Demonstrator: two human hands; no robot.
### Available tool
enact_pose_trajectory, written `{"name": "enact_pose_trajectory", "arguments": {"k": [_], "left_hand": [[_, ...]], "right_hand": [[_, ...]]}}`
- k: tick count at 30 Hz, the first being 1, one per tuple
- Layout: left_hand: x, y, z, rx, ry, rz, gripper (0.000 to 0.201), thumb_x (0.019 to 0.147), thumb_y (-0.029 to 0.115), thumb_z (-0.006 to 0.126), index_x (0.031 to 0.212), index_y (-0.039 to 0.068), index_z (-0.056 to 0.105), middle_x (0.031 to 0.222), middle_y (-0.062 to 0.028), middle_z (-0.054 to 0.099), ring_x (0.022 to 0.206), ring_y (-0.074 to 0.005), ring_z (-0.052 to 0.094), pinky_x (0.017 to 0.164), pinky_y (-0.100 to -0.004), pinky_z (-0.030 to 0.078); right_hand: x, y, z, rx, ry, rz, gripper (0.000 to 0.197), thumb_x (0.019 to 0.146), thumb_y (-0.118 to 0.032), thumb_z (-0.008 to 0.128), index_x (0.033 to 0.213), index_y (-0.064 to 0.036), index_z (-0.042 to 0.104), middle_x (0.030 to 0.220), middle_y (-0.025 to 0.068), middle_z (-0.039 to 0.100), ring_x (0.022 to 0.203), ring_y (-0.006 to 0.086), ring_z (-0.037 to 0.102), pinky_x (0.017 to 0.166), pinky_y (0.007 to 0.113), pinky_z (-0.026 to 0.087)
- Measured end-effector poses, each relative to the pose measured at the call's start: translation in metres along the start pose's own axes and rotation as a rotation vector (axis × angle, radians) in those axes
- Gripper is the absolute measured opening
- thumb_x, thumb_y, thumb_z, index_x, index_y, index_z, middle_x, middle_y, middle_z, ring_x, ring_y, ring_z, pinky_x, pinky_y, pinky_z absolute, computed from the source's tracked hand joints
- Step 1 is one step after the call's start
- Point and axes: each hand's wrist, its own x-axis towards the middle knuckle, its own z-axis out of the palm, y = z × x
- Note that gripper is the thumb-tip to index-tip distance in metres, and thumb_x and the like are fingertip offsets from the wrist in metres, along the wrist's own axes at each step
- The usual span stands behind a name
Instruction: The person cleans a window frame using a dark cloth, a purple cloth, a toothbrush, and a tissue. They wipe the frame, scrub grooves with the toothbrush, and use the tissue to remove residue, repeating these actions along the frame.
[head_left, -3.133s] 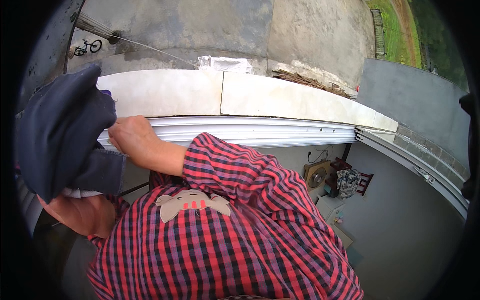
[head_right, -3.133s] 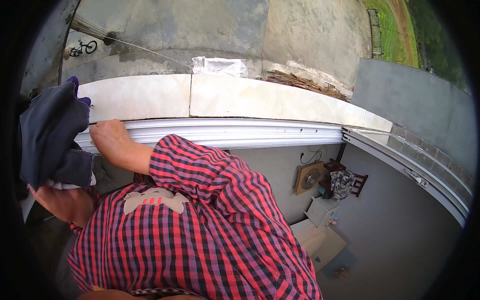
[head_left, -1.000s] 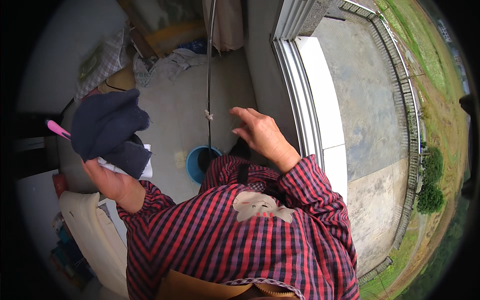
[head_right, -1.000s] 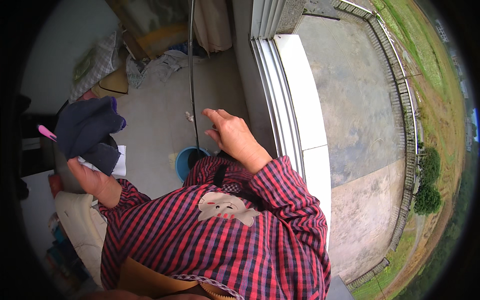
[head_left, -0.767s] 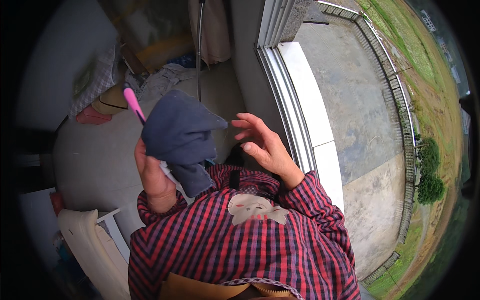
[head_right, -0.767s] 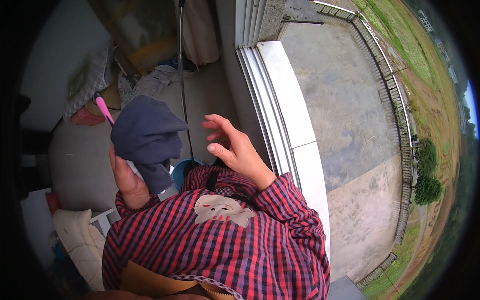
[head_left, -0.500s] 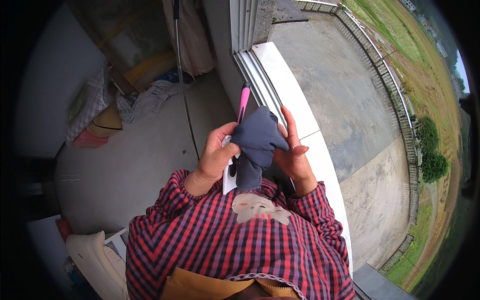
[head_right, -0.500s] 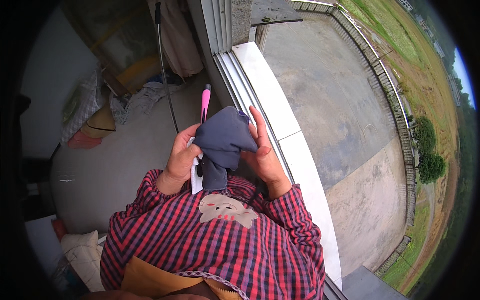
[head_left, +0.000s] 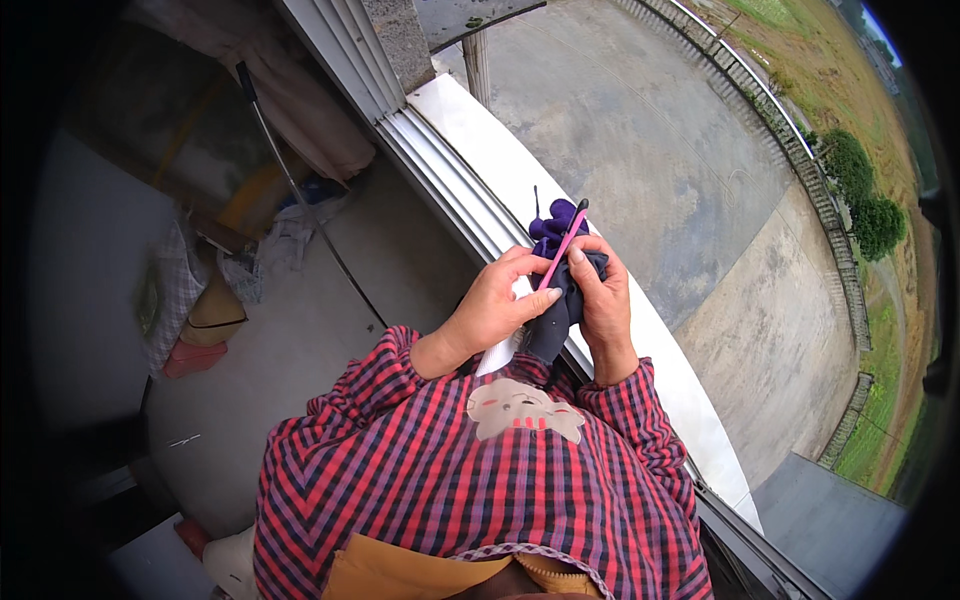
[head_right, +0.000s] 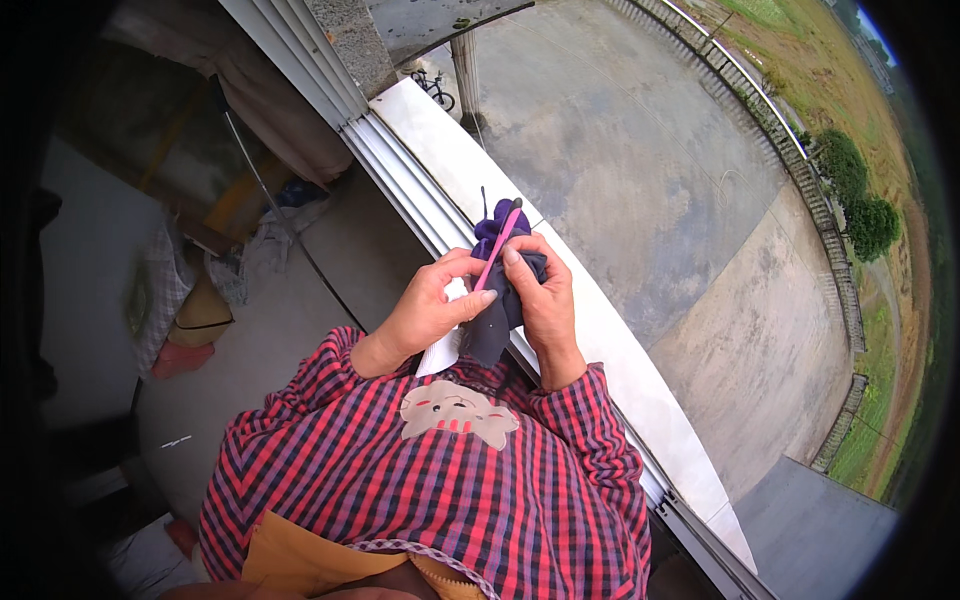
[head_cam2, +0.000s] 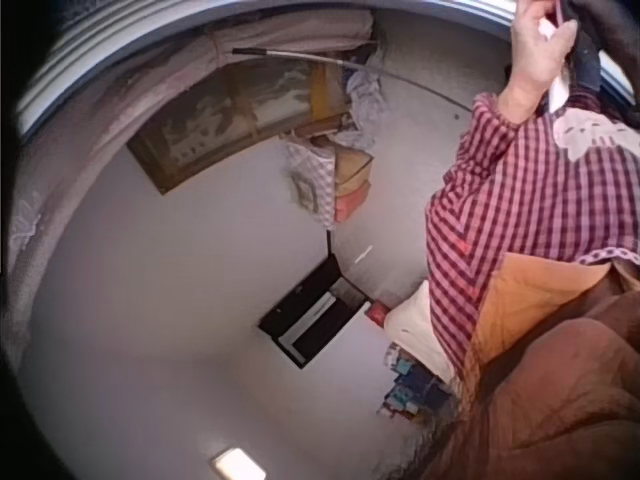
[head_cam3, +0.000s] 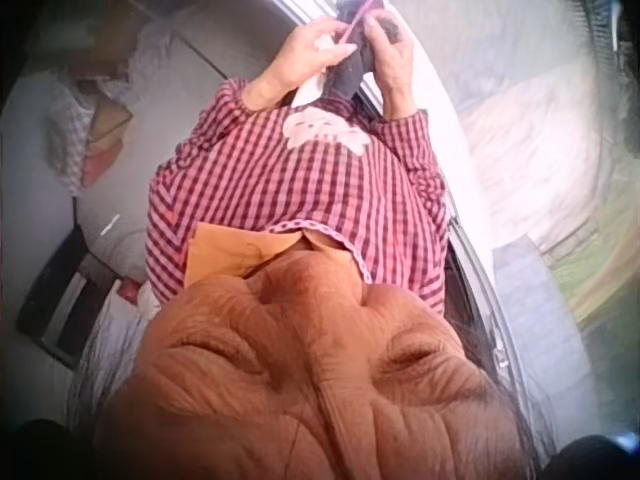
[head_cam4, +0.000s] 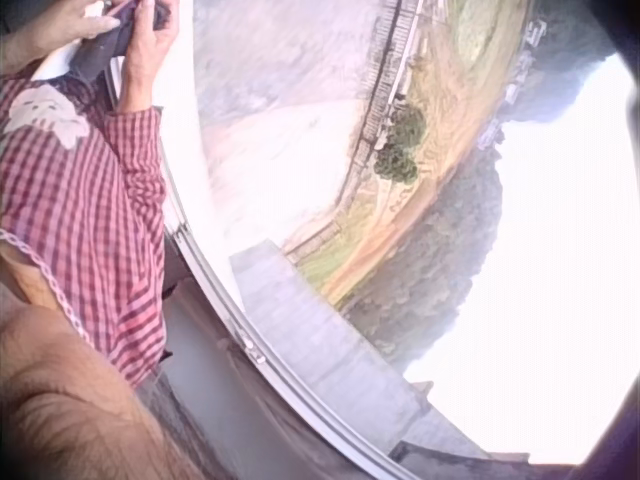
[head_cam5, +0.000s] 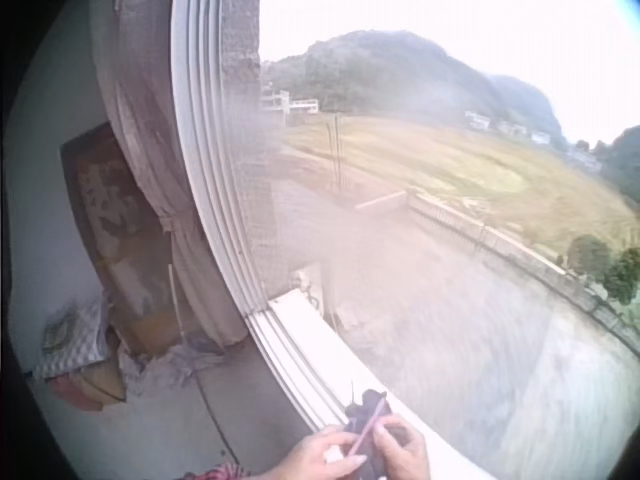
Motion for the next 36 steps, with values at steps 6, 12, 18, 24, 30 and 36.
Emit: {"name": "enact_pose_trajectory", "arguments": {"k": [6,12,18,24,30,36], "left_hand": [[0.005,0.008,0.011,0.392,-0.026,0.159,0.031,0.09,0.006,0.074,0.12,-0.001,0.069,0.109,-0.0164,0.062,0.1,-0.0328,0.066,0.086,-0.0409,0.053],[0.005,0.035,-0.066,0.33,0.321,0.24,0.028,0.103,0.023,0.069,0.122,0.003,0.07,0.114,-0.0086,0.06,0.09,-0.015,0.058,0.085,-0.0297,0.05],[0.009,0.029,-0.142,0.033,0.427,0.095,0.07,0.111,0.064,0.034,0.128,0.001,0.059,0.104,-0.002,0.054,0.086,-0.009,0.051,0.078,-0.0235,0.044],[0.015,0.017,-0.097,0.034,-0.059,-0.029,0.059,0.099,0.041,0.051,0.141,0.0,0.045,0.125,-0.0085,0.049,0.111,-0.0153,0.051,0.1,-0.0302,0.043],[0.033,0.007,-0.08,0.649,-0.104,0.074,0.063,0.09,0.001,0.068,0.148,0.002,0.042,0.138,-0.0152,0.048,0.129,-0.029,0.05,0.112,-0.0386,0.041],[0.021,0.023,-0.094,1.11,0.068,0.389,0.072,0.077,0.012,0.088,0.143,0.011,0.058,0.139,-0.0134,0.051,0.122,-0.0342,0.052,0.104,-0.0477,0.046]], "right_hand": [[-0.005,-0.009,0.007,-0.326,-0.032,0.01,0.016,0.101,-0.016,0.072,0.108,-0.0012,0.07,0.104,0.0011,0.068,0.087,0.0092,0.062,0.078,0.025,0.051],[-0.013,-0.024,-0.029,0.268,0.155,0.018,0.029,0.112,-0.031,0.053,0.109,-0.0047,0.065,0.1,0.0118,0.071,0.088,0.0174,0.07,0.079,0.03,0.057],[-0.035,-0.003,-0.068,0.357,0.471,-0.054,0.031,0.111,-0.034,0.054,0.112,-0.0051,0.062,0.1,0.0172,0.072,0.088,0.0221,0.072,0.086,0.034,0.059],[-0.057,-0.004,-0.078,0.309,0.449,0.028,0.027,0.11,-0.034,0.054,0.112,-0.0081,0.061,0.119,0.0179,0.067,0.114,0.0292,0.067,0.096,0.04,0.057],[-0.083,-0.021,-0.078,0.29,0.559,-0.095,0.032,0.108,-0.034,0.058,0.112,-0.0031,0.061,0.112,0.0168,0.066,0.107,0.0292,0.069,0.1,0.043,0.055],[-0.099,-0.033,-0.08,0.261,0.613,-0.158,0.03,0.109,-0.032,0.055,0.113,-0.0026,0.061,0.114,0.0147,0.065,0.114,0.0337,0.067,0.104,0.045,0.053]]}}
